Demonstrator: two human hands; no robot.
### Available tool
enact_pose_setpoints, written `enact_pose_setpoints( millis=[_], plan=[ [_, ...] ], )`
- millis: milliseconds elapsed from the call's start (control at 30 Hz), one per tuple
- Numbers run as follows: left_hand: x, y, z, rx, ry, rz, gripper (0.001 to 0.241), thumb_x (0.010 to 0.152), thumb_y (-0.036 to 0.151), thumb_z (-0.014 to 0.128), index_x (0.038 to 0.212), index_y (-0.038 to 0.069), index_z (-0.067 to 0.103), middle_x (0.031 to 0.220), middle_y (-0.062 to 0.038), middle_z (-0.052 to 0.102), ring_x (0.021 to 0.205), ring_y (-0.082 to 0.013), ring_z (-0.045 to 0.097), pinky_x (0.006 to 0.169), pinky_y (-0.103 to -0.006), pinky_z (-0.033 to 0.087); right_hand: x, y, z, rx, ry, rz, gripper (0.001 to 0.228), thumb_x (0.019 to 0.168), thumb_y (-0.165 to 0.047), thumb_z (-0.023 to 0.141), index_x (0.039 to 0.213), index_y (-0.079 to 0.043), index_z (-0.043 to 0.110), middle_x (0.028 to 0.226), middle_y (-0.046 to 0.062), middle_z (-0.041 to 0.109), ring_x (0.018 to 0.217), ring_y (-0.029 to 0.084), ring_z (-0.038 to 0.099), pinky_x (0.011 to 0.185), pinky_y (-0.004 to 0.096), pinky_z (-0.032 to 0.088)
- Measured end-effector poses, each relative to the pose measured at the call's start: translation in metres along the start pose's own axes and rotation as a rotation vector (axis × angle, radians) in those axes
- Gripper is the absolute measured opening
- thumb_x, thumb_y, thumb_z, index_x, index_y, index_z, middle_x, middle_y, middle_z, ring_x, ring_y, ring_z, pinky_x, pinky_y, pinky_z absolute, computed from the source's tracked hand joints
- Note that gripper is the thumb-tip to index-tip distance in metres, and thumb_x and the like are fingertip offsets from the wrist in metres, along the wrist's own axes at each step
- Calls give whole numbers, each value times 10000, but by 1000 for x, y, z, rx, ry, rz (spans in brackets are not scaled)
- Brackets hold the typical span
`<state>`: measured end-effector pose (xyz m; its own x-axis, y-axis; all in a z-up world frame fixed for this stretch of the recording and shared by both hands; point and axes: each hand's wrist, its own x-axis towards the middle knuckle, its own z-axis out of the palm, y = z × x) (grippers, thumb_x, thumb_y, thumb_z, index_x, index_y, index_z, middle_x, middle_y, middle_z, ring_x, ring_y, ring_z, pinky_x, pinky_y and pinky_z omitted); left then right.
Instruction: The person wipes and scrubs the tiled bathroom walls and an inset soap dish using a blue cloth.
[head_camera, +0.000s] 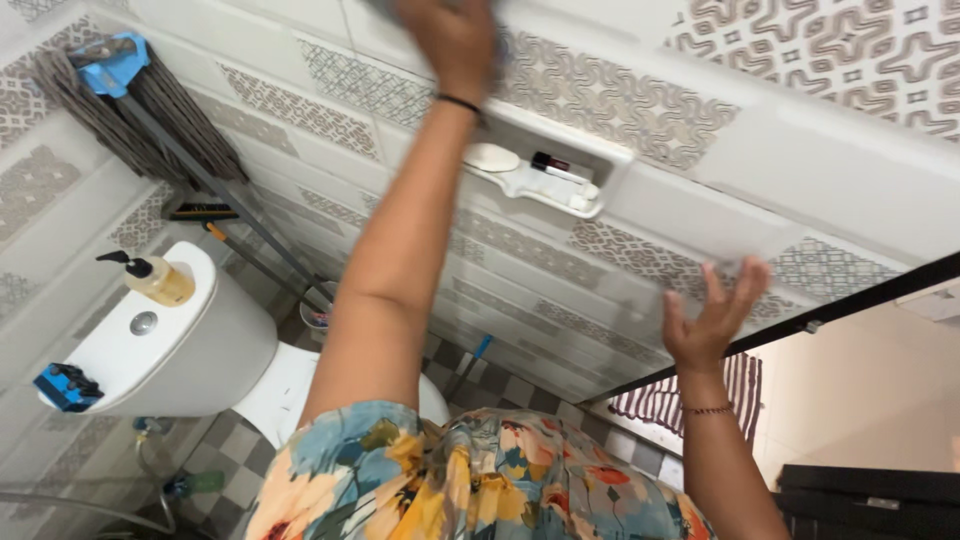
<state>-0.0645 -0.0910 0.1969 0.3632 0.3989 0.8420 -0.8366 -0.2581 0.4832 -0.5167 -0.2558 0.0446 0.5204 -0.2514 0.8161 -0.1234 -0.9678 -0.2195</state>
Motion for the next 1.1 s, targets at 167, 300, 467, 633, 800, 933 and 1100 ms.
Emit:
enact_pose_setpoints(
  millis=[167, 300, 467, 633, 800, 933, 1100],
  plan=[
    [-52, 161, -37, -537, -587, 158, 493, 1104, 492, 492, 1460, 157, 558, 1516, -60, 585, 1421, -240, 533, 1314, -398, 249, 48, -100, 22, 633, 90, 16, 685, 1118, -467, 510, 1634, -179, 165, 1755, 94, 153, 1635, 302, 187, 1337, 513, 194],
    [-84, 230, -56, -787, -941, 70, 539, 1105, 613, 399, 1559, 325, 428, 1646, 62, 366, 1558, -147, 339, 1348, -338, 184, 100, -127, 36, 1465, 329, 618, 748, 1098, -409, 469, 1720, -228, 95, 1337, 106, 412, 1035, 255, 383, 920, 405, 355],
    [-86, 236, -106, -973, -1041, 170, 989, 885, 903, 224, 1663, 295, 186, 1697, 26, 172, 1609, -195, 107, 1332, -521, -23, 131, -143, 32, 1283, 355, 641, 588, 1105, -365, 461, 1570, -46, 293, 1507, 89, 479, 1243, 213, 597, 1033, 405, 546],
    [-54, 129, -201, -398, -1017, 241, 955, 906, 877, 365, 1636, 261, 368, 1785, -95, 149, 1632, -256, 82, 1354, -564, 4, 170, -136, 14, 735, 577, 374, 393, 1103, -186, 580, 1437, 8, 506, 1371, 120, 624, 1191, 192, 650, 1055, 344, 564],
    [-58, 39, -269, -247, -952, -308, 820, 1015, 670, 405, 1635, 142, 315, 1744, -161, 201, 1630, -344, 128, 1307, -572, 52, 273, -139, -9, -459, 252, -187, 681, 936, -176, 676, 1582, -173, 462, 1491, 210, 503, 1417, 391, 433, 1157, 567, 293],
    [-73, 26, -295, -246, -890, -425, 754, 1029, 496, 531, 1634, 108, 303, 1735, -187, 203, 1630, -371, 130, 1288, -572, 57, 316, -199, 57, -166, -171, -316, 731, 962, -410, 807, 1605, -250, 499, 1568, 198, 406, 1402, 442, 392, 1094, 671, 276],
    [-82, 30, -288, -224, -957, -388, 780, 991, 455, 579, 1628, 97, 305, 1730, -198, 191, 1618, -378, 129, 1263, -594, 38, 355, -276, 135, -249, -104, -817, 819, 776, -524, 808, 1499, -256, 534, 1577, 79, 493, 1435, 321, 442, 1097, 609, 310]
  ],
)
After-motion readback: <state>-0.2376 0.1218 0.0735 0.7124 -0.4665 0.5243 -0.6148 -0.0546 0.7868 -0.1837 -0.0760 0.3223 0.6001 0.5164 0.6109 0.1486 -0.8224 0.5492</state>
